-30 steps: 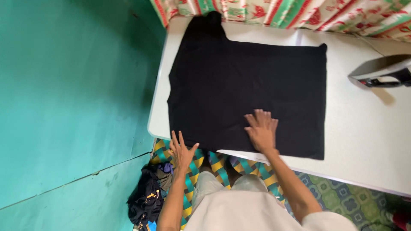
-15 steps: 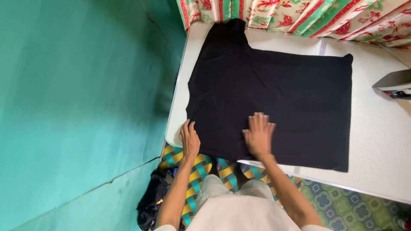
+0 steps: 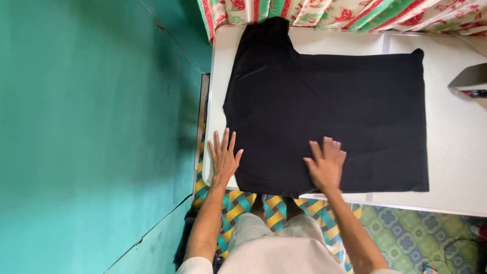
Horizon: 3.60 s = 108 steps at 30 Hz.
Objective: The person picks up a black t-shirt from the floor and places it on a white table. They repeatedly smooth and adjust the shirt by hand to flatten it, preparing it for ironing. An iron is visible on the table but is not used during the clip.
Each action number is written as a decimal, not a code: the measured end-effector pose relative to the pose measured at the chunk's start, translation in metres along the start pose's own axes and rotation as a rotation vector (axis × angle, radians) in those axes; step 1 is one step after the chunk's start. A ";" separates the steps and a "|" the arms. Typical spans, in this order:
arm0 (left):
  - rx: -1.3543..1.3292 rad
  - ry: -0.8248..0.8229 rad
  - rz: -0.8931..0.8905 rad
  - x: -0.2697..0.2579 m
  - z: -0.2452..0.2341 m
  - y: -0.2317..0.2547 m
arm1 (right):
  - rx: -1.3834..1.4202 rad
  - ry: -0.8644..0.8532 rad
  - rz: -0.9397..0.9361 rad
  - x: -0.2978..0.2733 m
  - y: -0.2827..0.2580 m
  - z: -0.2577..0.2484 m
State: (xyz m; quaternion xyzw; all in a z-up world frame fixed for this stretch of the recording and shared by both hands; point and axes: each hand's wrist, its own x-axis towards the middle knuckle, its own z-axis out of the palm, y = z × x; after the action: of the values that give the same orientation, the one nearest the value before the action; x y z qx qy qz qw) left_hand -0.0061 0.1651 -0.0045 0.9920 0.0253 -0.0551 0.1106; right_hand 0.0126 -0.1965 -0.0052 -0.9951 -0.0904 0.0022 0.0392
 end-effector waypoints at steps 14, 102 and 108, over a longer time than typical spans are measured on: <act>-0.176 0.133 0.231 0.043 0.013 0.043 | 0.050 -0.074 -0.048 0.033 -0.097 0.030; -0.031 0.066 0.267 -0.034 0.070 0.300 | 0.028 -0.011 -0.022 -0.067 0.193 0.000; 0.132 0.193 -0.284 -0.070 0.050 0.150 | -0.007 -0.045 0.274 -0.123 0.284 -0.012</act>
State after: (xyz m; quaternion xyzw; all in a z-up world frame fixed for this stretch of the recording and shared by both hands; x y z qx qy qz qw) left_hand -0.0711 0.0057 -0.0122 0.9843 0.1718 0.0237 0.0332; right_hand -0.0569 -0.4979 -0.0163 -0.9980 0.0455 0.0295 0.0331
